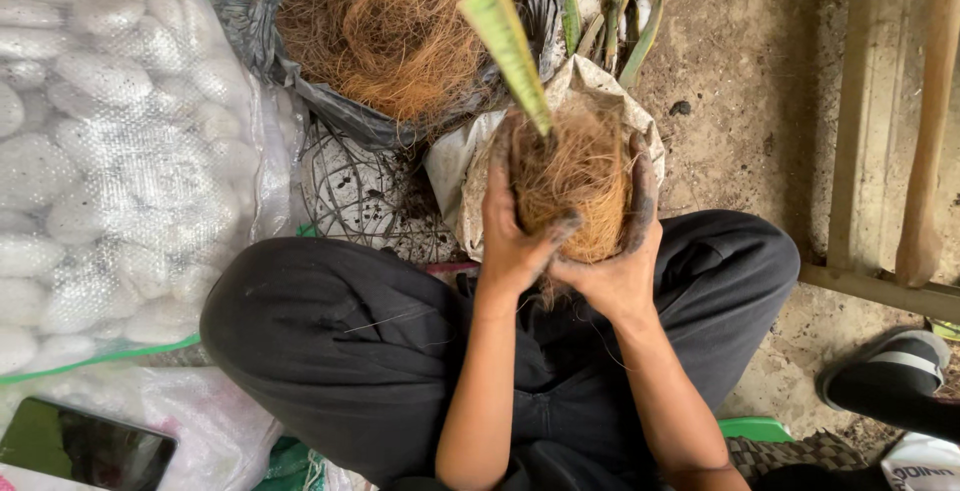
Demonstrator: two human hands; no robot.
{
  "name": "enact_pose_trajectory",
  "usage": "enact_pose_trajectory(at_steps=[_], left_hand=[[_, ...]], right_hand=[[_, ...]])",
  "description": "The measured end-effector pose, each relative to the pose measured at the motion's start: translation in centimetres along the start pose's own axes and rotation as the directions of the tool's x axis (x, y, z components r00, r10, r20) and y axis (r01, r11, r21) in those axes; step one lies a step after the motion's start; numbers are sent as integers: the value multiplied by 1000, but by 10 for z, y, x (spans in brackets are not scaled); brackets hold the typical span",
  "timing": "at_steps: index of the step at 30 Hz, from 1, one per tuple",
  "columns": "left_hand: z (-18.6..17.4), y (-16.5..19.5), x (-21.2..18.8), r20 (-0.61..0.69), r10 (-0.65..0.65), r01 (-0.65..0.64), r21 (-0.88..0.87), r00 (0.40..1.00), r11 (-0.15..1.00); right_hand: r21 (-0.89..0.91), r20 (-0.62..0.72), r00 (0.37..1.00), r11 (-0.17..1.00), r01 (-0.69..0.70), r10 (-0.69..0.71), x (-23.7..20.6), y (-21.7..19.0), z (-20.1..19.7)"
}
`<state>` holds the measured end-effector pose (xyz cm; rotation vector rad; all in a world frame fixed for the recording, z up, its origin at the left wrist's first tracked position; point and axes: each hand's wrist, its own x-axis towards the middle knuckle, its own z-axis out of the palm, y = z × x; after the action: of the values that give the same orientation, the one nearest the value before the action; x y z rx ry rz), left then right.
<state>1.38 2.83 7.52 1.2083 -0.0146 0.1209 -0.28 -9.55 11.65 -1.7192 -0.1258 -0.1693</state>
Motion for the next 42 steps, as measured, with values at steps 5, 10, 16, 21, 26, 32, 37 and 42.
enact_pose_trajectory(at_steps=[5,10,16,21,26,32,37,42], left_hand=[[-27,-14,0,103,-90,125,-421,991,898],[-35,-20,-5,219,-41,138,-450,975,882],[-21,-24,-13,37,-84,92,-453,996,887],[-20,-22,4,-17,-36,21,-548,999,836],[-17,-15,2,36,-94,81,-841,995,535],[-23,-26,4,17,-6,17,-850,1000,526],[-27,-31,-4,42,-91,82,-867,995,492],[-20,-19,-8,56,-230,156,-883,972,443]], right_hand=[[131,172,985,991,-40,17,-2,-9,-6],[115,273,962,993,-14,-18,7,-2,-22],[283,222,966,940,-192,130,12,10,-20],[135,275,928,945,-297,252,18,12,-30],[359,389,851,792,-493,353,23,19,-67],[217,57,926,900,-377,374,39,64,-88],[-81,190,895,902,423,-403,35,84,-60],[-2,265,755,782,623,-600,33,91,-39]])
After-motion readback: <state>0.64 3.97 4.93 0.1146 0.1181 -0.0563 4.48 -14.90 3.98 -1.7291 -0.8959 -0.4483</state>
